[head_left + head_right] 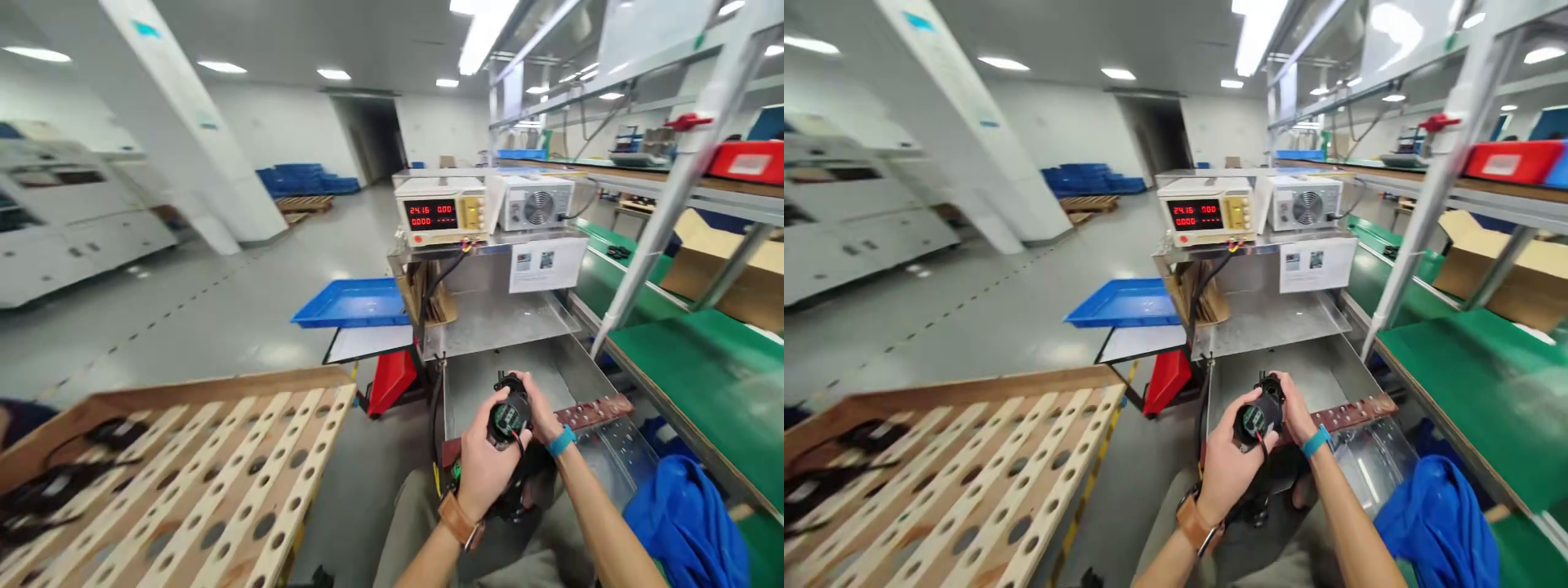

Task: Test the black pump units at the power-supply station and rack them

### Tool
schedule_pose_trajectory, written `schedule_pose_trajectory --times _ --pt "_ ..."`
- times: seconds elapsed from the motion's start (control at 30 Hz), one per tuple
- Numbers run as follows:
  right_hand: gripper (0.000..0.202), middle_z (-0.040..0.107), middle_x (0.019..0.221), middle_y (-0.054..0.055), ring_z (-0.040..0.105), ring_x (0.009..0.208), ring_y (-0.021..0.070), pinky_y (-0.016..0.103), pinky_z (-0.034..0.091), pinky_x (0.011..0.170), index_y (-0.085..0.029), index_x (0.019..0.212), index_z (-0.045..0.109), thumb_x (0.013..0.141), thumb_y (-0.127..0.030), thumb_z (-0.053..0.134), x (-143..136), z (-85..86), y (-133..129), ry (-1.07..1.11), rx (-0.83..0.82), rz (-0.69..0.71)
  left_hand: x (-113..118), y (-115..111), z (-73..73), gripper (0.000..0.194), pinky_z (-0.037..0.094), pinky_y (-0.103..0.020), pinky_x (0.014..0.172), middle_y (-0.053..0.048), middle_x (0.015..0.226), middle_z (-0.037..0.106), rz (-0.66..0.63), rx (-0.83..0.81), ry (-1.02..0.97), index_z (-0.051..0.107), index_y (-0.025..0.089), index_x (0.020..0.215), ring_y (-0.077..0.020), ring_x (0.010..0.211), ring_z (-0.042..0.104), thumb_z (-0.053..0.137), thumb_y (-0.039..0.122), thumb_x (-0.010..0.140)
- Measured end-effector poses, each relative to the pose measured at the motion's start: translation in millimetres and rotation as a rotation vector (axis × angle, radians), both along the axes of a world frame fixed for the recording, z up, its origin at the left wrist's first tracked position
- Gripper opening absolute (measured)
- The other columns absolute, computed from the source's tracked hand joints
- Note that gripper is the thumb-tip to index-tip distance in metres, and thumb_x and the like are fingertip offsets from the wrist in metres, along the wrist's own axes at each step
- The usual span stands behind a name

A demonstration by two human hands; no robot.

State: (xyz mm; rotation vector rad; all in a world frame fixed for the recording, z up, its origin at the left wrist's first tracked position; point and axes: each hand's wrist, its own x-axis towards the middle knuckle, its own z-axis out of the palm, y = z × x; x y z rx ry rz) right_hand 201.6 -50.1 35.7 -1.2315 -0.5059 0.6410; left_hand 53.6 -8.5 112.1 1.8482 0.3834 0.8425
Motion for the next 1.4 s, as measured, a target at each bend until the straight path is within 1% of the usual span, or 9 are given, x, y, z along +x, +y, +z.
schedule_pose_trajectory --times 0.07,0.13,0.27,0.43,0.6,0.8,1.0,1.23,1.4 --pt "0.064 0.063 0.113 0.007 0.056 0.109 0.0272 0.038 0.047 0.093 -0.022 0.116 0.061 0.088 -0.078 0.046 -4.0 0.5 5.3 0.06 0.038 0.058 8.3 17.0 -19.8 0.057 0.045 -0.042 0.107 -0.007 0.128 0.063 0.084 0.017 0.021 0.057 0.021 0.124 -0.0245 0.12 0.058 0.069 0.011 0.069" --pt "0.063 0.062 0.116 0.007 0.054 0.113 0.0271 0.037 0.045 0.096 -0.022 0.116 0.062 0.087 -0.077 0.051 -8.3 1.0 10.4 0.08 0.059 0.09 16.7 30.0 -35.9 0.057 0.043 -0.043 0.11 -0.007 0.13 0.061 0.135 0.055 0.018 0.057 0.022 0.124 -0.0248 0.124 0.055 0.068 0.01 0.069" --pt "0.057 0.061 0.117 0.005 0.052 0.115 0.0259 0.035 0.043 0.099 -0.024 0.118 0.062 0.089 -0.073 0.052 -16.2 1.8 18.2 0.026 0.035 0.071 27.5 43.0 -52.8 0.06 0.043 -0.043 0.11 -0.007 0.132 0.06 0.227 0.063 0.025 0.055 0.023 0.128 -0.025 0.126 0.054 0.069 0.012 0.071" --pt "0.053 0.06 0.113 0.003 0.052 0.11 0.0237 0.032 0.044 0.097 -0.025 0.115 0.063 0.088 -0.07 0.057 -22.5 5.3 22.9 0.094 0.068 0.019 31.8 45.6 -57.0 0.059 0.047 -0.042 0.105 -0.007 0.129 0.063 0.269 0.038 0.056 0.055 0.023 0.128 -0.0249 0.12 0.058 0.07 0.014 0.071" --pt "0.05 0.06 0.11 0.002 0.054 0.104 0.0226 0.03 0.046 0.09 -0.026 0.116 0.061 0.087 -0.066 0.063 -21.9 10.1 21.9 0.142 0.052 0.056 35.5 48.1 -63.6 0.059 0.047 -0.04 0.105 -0.005 0.129 0.062 0.235 0.002 0.062 0.054 0.023 0.128 -0.0232 0.12 0.058 0.07 0.014 0.072" --pt "0.048 0.06 0.114 0.002 0.052 0.111 0.0233 0.03 0.045 0.091 -0.027 0.118 0.062 0.088 -0.065 0.063 -19.3 11.6 22.0 0.153 0.005 0.076 38.4 51.2 -70.2 0.06 0.048 -0.039 0.105 -0.004 0.129 0.062 0.238 0.015 0.054 0.054 0.024 0.128 -0.0227 0.12 0.059 0.067 0.011 0.071" --pt "0.049 0.06 0.12 0.003 0.051 0.114 0.0256 0.034 0.046 0.094 -0.026 0.118 0.063 0.087 -0.064 0.065 -22.6 10.1 25.3 0.207 0.021 0.072 38.2 52.2 -69.2 0.057 0.049 -0.04 0.103 -0.006 0.129 0.063 0.251 0.016 0.07 0.055 0.023 0.128 -0.0237 0.12 0.059 0.066 0.012 0.072" --pt "0.048 0.062 0.117 0.003 0.054 0.111 0.0244 0.033 0.046 0.094 -0.024 0.119 0.063 0.089 -0.061 0.065 -29.7 5.5 32.1 0.254 0.054 0.047 41.8 43.7 -71.4 0.06 0.051 -0.039 0.099 -0.006 0.127 0.064 0.379 -0.029 0.098 0.055 0.023 0.129 -0.0248 0.117 0.061 0.065 0.012 0.071" --pt "0.052 0.061 0.121 0.002 0.054 0.114 0.0249 0.034 0.045 0.099 -0.026 0.123 0.061 0.088 -0.065 0.063 -31.9 2.9 32.1 0.262 0.045 0.015 43.5 41.2 -70.6 0.06 0.052 -0.039 0.097 -0.006 0.126 0.065 0.397 -0.057 0.092 0.056 0.024 0.128 -0.0257 0.114 0.062 0.065 0.011 0.07"
